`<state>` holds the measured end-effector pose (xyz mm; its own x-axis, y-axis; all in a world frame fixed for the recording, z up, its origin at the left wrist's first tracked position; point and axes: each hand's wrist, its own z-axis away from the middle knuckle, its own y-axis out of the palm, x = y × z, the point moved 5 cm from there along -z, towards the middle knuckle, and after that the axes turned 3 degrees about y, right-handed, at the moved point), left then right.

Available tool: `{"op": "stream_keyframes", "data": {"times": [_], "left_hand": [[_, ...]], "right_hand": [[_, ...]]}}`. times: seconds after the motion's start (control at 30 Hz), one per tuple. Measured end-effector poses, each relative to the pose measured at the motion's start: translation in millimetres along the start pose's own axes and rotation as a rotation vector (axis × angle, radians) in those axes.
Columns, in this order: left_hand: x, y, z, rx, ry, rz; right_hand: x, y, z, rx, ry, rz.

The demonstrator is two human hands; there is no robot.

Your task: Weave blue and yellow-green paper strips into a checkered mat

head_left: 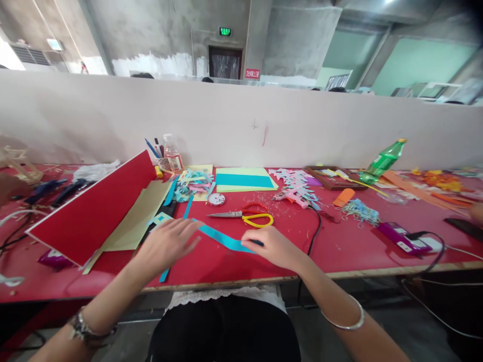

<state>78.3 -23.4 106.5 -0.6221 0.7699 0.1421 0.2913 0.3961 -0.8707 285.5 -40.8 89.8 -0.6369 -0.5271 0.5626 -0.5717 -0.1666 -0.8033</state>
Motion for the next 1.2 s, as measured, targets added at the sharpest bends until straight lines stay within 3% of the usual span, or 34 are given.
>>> {"op": "stream_keyframes", "data": {"times": [0.1,0.23,0.4,0.63,0.83,1.03,1.13,1.2], "left_hand": [[-34,9,-22,0.088,0.068,0.098],[-48,19,-32,0.149,0.081,0.179],[-43,32,-28,0.244,0.001,0.291],[-34,29,-24,0.340,-0.096,0.555],[-13,14,-9,0.395,-0.107,0.580],[-1,7,2,0.428,-0.099,0.494],[-11,5,-6,0.423,-0.055,0.434],[-17,3,-13,0.422,-0.023,0.407]], "right_hand": [[15,5,-8,0.003,-0.085,0.050],[21,6,-15,-0.071,-0.175,0.183],[26,17,-23,-0.195,-0.240,0.412],[14,19,-23,-0.242,-0.239,0.440],[-26,-4,-1,-0.312,-0.114,0.469],[-64,-30,15,-0.422,0.112,0.538],[-49,-35,10,-0.452,0.075,0.343],[-25,-28,2,-0.364,-0.041,0.203]]}}
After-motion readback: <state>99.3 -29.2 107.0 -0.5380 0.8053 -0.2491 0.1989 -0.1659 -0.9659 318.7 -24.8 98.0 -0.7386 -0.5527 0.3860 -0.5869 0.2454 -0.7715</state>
